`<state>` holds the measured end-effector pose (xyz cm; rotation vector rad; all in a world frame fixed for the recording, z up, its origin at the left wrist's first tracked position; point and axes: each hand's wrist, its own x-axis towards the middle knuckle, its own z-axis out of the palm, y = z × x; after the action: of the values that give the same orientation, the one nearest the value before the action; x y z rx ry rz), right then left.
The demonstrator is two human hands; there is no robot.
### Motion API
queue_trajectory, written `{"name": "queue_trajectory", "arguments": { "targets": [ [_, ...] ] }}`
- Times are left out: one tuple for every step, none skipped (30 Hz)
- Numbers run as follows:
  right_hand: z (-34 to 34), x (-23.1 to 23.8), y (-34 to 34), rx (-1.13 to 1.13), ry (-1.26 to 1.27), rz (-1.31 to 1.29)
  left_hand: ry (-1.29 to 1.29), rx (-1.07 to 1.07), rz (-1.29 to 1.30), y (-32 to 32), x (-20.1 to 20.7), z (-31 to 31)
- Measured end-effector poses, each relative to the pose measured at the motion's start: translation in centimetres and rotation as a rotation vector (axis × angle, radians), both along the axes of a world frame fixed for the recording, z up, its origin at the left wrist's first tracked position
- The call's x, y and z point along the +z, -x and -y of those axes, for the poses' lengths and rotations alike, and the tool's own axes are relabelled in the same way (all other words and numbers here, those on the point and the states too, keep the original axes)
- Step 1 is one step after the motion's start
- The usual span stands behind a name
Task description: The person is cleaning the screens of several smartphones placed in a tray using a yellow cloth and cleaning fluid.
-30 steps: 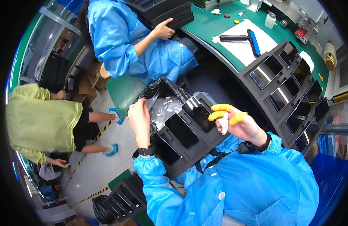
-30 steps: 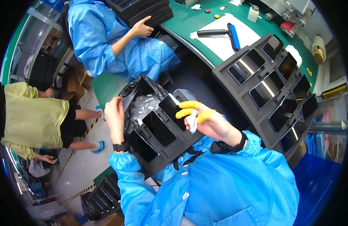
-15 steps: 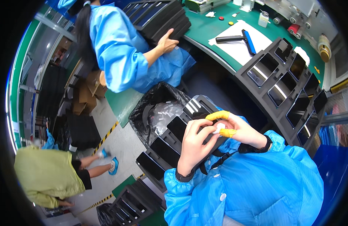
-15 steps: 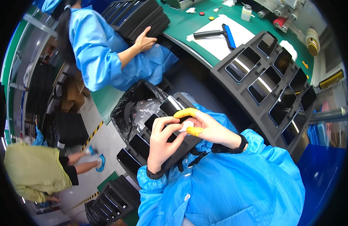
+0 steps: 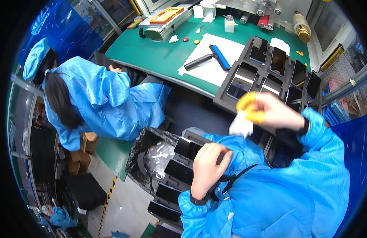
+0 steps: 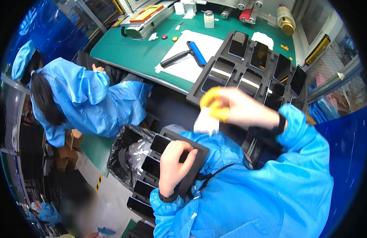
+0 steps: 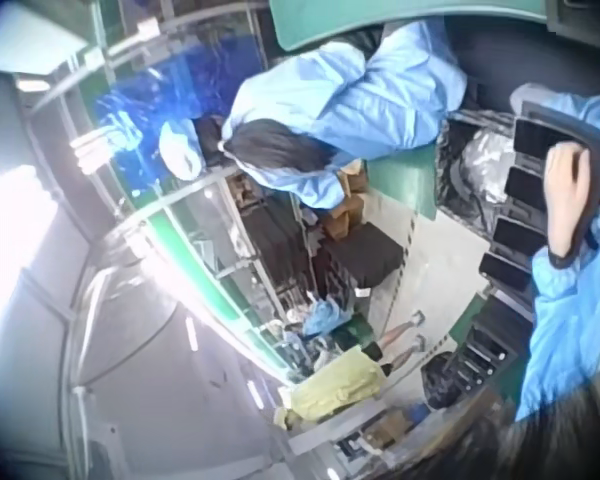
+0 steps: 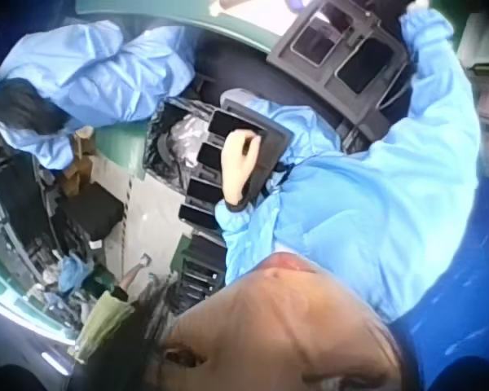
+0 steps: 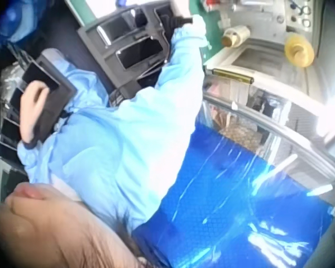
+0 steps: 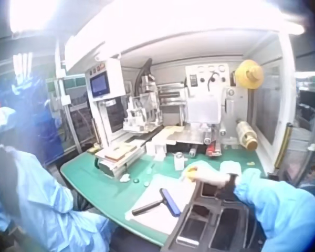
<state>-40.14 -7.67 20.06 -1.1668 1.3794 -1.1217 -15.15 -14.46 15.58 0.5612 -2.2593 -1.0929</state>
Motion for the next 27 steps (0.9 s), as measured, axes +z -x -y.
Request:
{"name": "queue_trajectory", "arguments": {
  "targets": [
    [2.2,0.6,3.0,-0.021,-0.079,-0.083,-0.036,0.027,0.025,-0.3,-0.3,0.3],
    [4.4,0.9,6.6,-0.061,-0.033,-0.193,-0.061,0.034,0.037,-0.4,-0.5,0.5],
    [7.0,-0.2,10.6,-0.139,0.143,-0.407,-0.085,0.059,0.064,-0.7,-1.0,0.6],
    [11.5,-1.5,13.9,-0.14,0.173,-0.46,-0.103,0.126,0.11,-2.0,-1.5,0.8],
    [14.0,-2.2,19.4,-0.208,0.198,-0.473,-0.137,0.154,0.136,-2.3,-2.3,0.9],
    [16.1,-2.8,24.6,-0.281,0.237,-0.532,-0.171,0.186,0.166,-2.8,-3.3,0.7],
    [18.4,-3.5,28.8,-0.468,0.249,-0.612,-0.195,0.242,0.192,-3.5,-4.2,0.5],
    [20.4,-3.8,31.6,-0.596,0.262,-0.586,-0.215,0.303,0.213,-4.3,-4.9,0.1],
    [22.2,-4.7,34.1,-0.697,0.323,-0.635,-0.256,0.367,0.233,-5.1,-5.3,-0.5],
    [23.7,-5.1,36.0,-0.798,0.388,-0.683,-0.296,0.432,0.25,-5.7,-5.7,-0.9],
    [24.8,-4.9,36.4,-0.819,0.366,-0.777,-0.315,0.491,0.272,-6.2,-6.1,-1.4],
    [25.7,-4.8,36.7,-0.842,0.343,-0.872,-0.333,0.547,0.295,-6.7,-6.4,-1.9],
    [26.4,-5.3,38.3,-0.863,0.354,-0.95,-0.377,0.616,0.336,-6.9,-6.0,-2.5],
    [27.0,-6.1,39.7,-0.883,0.439,-0.994,-0.349,0.654,0.339,-6.5,-6.0,-2.8],
    [27.7,-6.1,38.9,-0.857,0.424,-1.002,-0.411,0.705,0.327,-5.8,-4.7,-3.1],
    [27.7,-6.0,38.6,-0.837,0.407,-1.017,-0.474,0.747,0.311,-5.1,-3.7,-3.2],
    [28.3,-6.4,38.6,-0.833,0.408,-1.014,-0.474,0.752,0.312,-4.6,-3.7,-2.9],
    [28.5,-7.0,38.8,-0.807,0.392,-1.058,-0.453,0.741,0.308,-4.1,-3.7,-2.7],
    [28.7,-7.3,39.1,-0.781,0.376,-1.101,-0.431,0.73,0.304,-3.6,-3.7,-2.4],
    [28.6,-7.4,39.5,-0.75,0.334,-1.079,-0.433,0.731,0.304,-3.0,-3.8,-2.0],
    [29.1,-7.9,39.5,-0.724,0.355,-1.041,-0.416,0.672,0.285,-2.4,-4.0,-1.5],
    [29.6,-8.6,40.3,-0.683,0.374,-1.057,-0.397,0.61,0.264,-1.8,-4.4,-0.8],
    [30.1,-9.3,40.9,-0.645,0.369,-1.062,-0.384,0.561,0.254,-1.1,-4.8,-0.2],
    [31.2,-10.3,40.5,-0.594,0.379,-1.11,-0.298,0.576,0.216,-0.5,-5.5,0.2],
    [31.5,-11.4,41.1,-0.543,0.374,-1.168,-0.389,0.66,0.256,0.5,-2.4,-0.1],
    [31.4,-12.3,41.8,-0.548,0.417,-1.223,-0.481,0.75,0.296,1.0,0.7,-0.8],
    [30.9,-12.5,42.1,-0.574,0.405,-1.183,-0.481,0.792,0.297,0.1,-0.3,-1.3]
  ]
}}
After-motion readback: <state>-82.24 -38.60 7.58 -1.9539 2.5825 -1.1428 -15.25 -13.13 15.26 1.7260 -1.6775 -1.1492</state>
